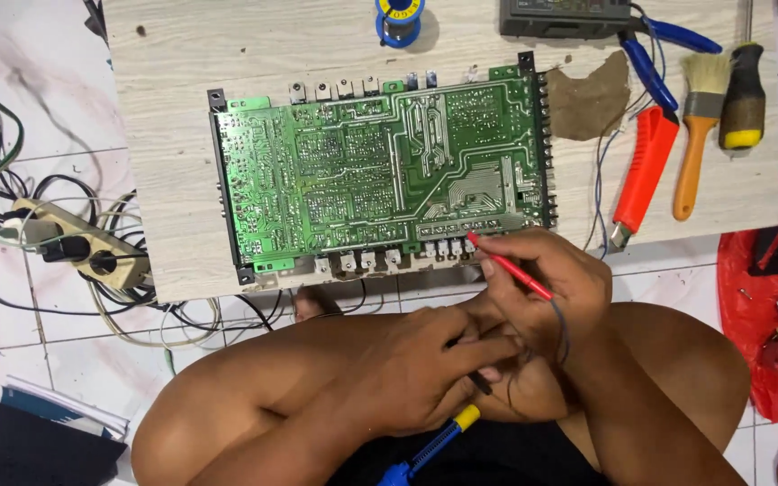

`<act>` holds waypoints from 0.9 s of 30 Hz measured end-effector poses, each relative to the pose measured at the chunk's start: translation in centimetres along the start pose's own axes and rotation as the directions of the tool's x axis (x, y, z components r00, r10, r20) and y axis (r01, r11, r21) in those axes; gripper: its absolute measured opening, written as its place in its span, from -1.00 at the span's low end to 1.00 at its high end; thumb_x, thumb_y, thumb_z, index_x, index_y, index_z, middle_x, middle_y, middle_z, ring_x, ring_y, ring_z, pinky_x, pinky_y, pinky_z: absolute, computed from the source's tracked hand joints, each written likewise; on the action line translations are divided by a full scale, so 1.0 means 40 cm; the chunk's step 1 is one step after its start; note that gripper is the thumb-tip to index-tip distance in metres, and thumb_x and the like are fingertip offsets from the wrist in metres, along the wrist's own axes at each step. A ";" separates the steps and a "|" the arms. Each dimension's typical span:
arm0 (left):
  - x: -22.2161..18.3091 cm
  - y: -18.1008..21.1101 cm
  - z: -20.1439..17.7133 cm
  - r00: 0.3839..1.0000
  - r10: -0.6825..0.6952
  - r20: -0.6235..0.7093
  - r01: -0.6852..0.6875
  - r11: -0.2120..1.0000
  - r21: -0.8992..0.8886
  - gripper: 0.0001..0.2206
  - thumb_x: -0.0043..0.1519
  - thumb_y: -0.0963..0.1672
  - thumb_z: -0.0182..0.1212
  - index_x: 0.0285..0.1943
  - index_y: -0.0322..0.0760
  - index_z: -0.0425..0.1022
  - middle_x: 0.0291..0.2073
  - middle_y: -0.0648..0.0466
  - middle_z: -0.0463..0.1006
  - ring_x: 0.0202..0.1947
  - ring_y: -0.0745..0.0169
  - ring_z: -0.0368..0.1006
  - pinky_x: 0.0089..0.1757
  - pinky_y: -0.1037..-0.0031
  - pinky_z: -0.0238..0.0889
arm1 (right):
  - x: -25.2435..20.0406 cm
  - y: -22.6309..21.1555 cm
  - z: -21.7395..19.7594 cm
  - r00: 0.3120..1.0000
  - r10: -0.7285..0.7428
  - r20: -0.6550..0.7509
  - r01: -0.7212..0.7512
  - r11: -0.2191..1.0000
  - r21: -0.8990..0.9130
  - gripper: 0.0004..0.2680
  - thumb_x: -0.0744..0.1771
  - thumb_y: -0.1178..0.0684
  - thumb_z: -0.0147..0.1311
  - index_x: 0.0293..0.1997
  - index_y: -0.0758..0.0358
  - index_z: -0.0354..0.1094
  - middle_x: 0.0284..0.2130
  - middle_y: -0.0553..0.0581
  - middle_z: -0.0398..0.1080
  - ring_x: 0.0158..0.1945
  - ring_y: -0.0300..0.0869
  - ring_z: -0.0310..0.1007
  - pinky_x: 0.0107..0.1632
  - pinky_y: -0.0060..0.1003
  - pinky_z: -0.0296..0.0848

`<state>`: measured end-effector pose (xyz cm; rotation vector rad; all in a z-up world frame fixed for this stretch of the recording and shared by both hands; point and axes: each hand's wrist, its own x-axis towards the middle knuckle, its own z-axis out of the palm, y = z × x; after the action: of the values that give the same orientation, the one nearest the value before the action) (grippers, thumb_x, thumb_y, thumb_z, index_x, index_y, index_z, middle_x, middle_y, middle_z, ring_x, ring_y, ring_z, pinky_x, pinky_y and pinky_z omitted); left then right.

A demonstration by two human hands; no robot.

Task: Testing electrical components on a circuit board using multimeter probes, cleaning with a brush, and using a desoldering pump.

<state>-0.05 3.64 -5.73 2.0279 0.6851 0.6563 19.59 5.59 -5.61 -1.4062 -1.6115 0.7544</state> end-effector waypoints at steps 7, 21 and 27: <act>-0.008 -0.021 -0.004 0.965 -0.225 0.132 0.225 0.974 0.011 -0.72 0.20 -0.12 0.20 0.10 -0.16 0.51 -0.14 -0.09 0.47 -0.29 -0.14 0.47 -0.27 0.19 0.37 | 0.009 0.001 0.010 0.998 -0.048 0.043 0.051 0.997 -0.063 -0.87 0.23 0.30 0.22 -0.19 0.41 0.49 -0.32 0.20 0.53 -0.40 -0.20 0.42 -0.30 -0.41 0.40; -0.016 -0.042 0.009 0.978 -0.171 0.122 0.153 0.978 0.145 -0.77 0.23 -0.11 0.20 0.00 -0.27 0.54 -0.20 -0.08 0.55 -0.28 -0.23 0.47 -0.22 0.13 0.32 | -0.013 0.039 -0.016 0.991 0.128 0.034 -0.121 0.981 -0.151 -0.88 0.25 0.19 0.22 -0.19 0.26 0.52 -0.47 0.03 0.52 -0.54 -0.28 0.34 -0.39 -0.43 0.34; -0.012 -0.045 0.021 0.941 -0.266 0.208 0.233 0.958 0.168 -0.76 0.30 -0.05 0.10 0.04 -0.18 0.54 -0.20 -0.06 0.54 -0.27 -0.20 0.48 -0.23 0.12 0.32 | -0.013 0.030 -0.025 0.993 0.119 0.009 -0.118 0.988 -0.101 -0.88 0.23 0.21 0.21 -0.20 0.26 0.54 -0.46 0.03 0.54 -0.52 -0.28 0.34 -0.40 -0.44 0.33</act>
<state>-0.23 3.67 -7.75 2.0580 0.8521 0.2257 21.03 5.21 -6.28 -1.5831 -1.6072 0.7627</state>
